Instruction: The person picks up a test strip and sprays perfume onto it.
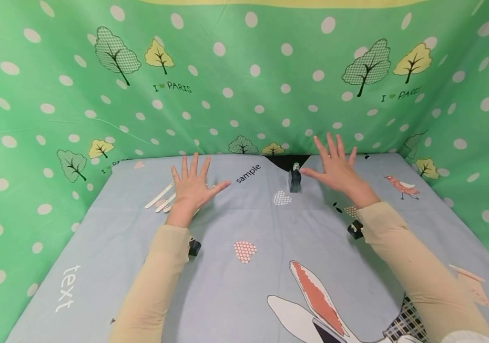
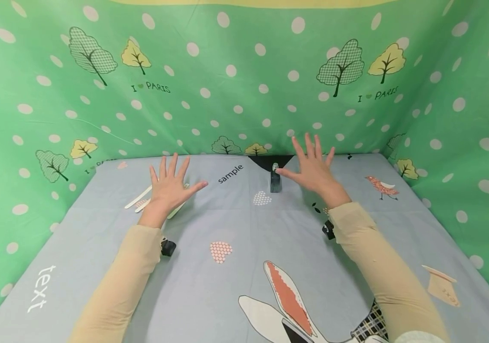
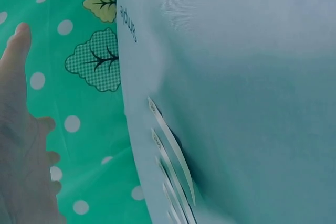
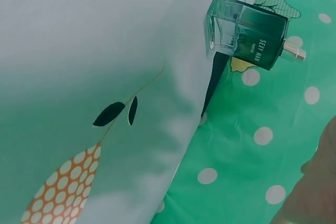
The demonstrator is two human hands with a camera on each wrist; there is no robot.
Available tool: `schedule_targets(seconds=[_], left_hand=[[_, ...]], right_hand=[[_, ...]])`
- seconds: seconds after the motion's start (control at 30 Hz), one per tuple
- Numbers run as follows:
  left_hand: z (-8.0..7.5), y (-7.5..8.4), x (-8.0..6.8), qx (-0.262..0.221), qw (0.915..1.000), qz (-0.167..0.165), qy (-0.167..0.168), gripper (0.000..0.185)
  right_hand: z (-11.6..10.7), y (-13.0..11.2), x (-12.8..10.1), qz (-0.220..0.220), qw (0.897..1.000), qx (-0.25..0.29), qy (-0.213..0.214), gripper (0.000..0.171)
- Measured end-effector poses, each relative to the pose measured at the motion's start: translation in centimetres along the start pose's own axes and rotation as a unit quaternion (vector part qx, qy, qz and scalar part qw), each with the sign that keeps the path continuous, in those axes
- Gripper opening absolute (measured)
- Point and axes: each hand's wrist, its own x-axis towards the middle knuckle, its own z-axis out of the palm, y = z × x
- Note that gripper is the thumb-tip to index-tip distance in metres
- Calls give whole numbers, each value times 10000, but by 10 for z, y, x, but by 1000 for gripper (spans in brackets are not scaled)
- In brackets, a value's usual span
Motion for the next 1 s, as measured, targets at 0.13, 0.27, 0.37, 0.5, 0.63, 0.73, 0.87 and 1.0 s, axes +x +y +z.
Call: schedule_targets(seconds=[0.13,0.27,0.37,0.5,0.63,0.73,0.87,1.0], left_hand=[[0,-1,-2,-44,10000,-12,-43,105],[0,-3,-3,-18,9999,-38,-93,106],[0,-4,-4,-38,9999,-54,-126,106],[1,-5,-6,-131,9998,-67,-160,106],[1,-6,-7,-166,9997,-81,-188,106],[1,-8,-8,-149,9998,-70,-145,106],[2,-9,-10,-106,9999,-47,-94,106],[2,-10,-12,-94,9999,-48,-122,106]], right_hand=[[4,0,2,-12,10000,1,-9,105],[7,-1,3,-41,10000,1,-8,105],[9,-3,4,-64,10000,19,12,105],[12,-4,5,-82,10000,-16,34,105],[15,-5,5,-93,10000,-6,-7,106],[18,-4,6,-109,9999,11,-24,107],[21,-3,8,-128,9999,1,-15,108],[23,-4,9,-123,9999,-15,-45,107]])
